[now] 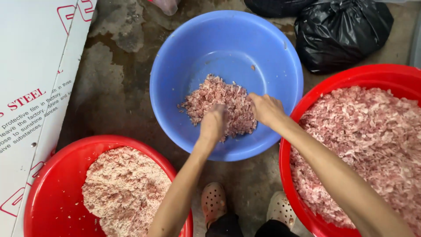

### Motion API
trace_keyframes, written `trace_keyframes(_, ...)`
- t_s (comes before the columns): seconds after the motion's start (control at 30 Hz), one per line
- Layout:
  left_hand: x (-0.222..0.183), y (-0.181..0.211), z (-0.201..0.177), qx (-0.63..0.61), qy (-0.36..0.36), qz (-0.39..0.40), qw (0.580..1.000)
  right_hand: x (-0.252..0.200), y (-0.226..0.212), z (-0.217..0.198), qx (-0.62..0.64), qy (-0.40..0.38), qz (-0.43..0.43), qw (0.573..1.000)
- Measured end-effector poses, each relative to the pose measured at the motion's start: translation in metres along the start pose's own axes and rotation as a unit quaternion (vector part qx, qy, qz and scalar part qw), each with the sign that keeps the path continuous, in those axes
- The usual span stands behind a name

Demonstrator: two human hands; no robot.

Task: The person mixes ground meat by hand in a large blue plastic basin, gathering and turning the meat from red basins into the blue one and kneading the pile with both hands to combine it evenly.

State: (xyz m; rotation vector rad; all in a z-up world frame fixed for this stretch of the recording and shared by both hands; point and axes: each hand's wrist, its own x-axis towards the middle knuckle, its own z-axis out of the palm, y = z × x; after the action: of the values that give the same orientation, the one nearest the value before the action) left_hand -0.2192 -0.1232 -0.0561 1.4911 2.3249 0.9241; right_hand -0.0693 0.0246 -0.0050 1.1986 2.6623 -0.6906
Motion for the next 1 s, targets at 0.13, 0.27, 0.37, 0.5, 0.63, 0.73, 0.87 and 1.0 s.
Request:
trace_keyframes(0.13,-0.016,0.029,-0.027,-0.077,0.009,0.035,0.996,-0.012,-0.007,-0.008,0.04,-0.031,0.014,0.999)
trace_keyframes(0.27,-0.026,0.09,-0.06,-0.239,0.019,-0.02,0.971,-0.044,0.007,-0.054,0.136,0.129,-0.017,0.982)
trace_keyframes(0.37,-0.042,0.157,-0.044,-0.39,-0.106,-0.05,0.913,-0.118,0.048,-0.098,0.225,0.237,0.104,0.939)
trace_keyframes(0.5,-0.032,0.229,0.038,-0.454,-0.147,0.113,0.871,-0.167,0.173,-0.101,0.079,0.304,0.221,0.923)
trace_keyframes(0.63,0.021,0.25,0.155,-0.299,-0.113,0.032,0.947,-0.172,0.217,-0.082,0.011,0.295,0.258,0.92)
trace_keyframes(0.73,0.054,0.26,0.176,-0.261,-0.155,-0.003,0.953,-0.168,0.184,-0.1,0.18,0.198,0.378,0.886)
trace_keyframes(0.87,0.072,0.277,0.155,-0.222,-0.304,-0.047,0.925,-0.162,0.2,-0.081,0.244,0.173,0.326,0.897)
trace_keyframes(1.0,0.058,0.269,0.164,-0.308,-0.435,-0.214,0.819,-0.151,0.185,-0.059,0.27,0.217,0.322,0.881)
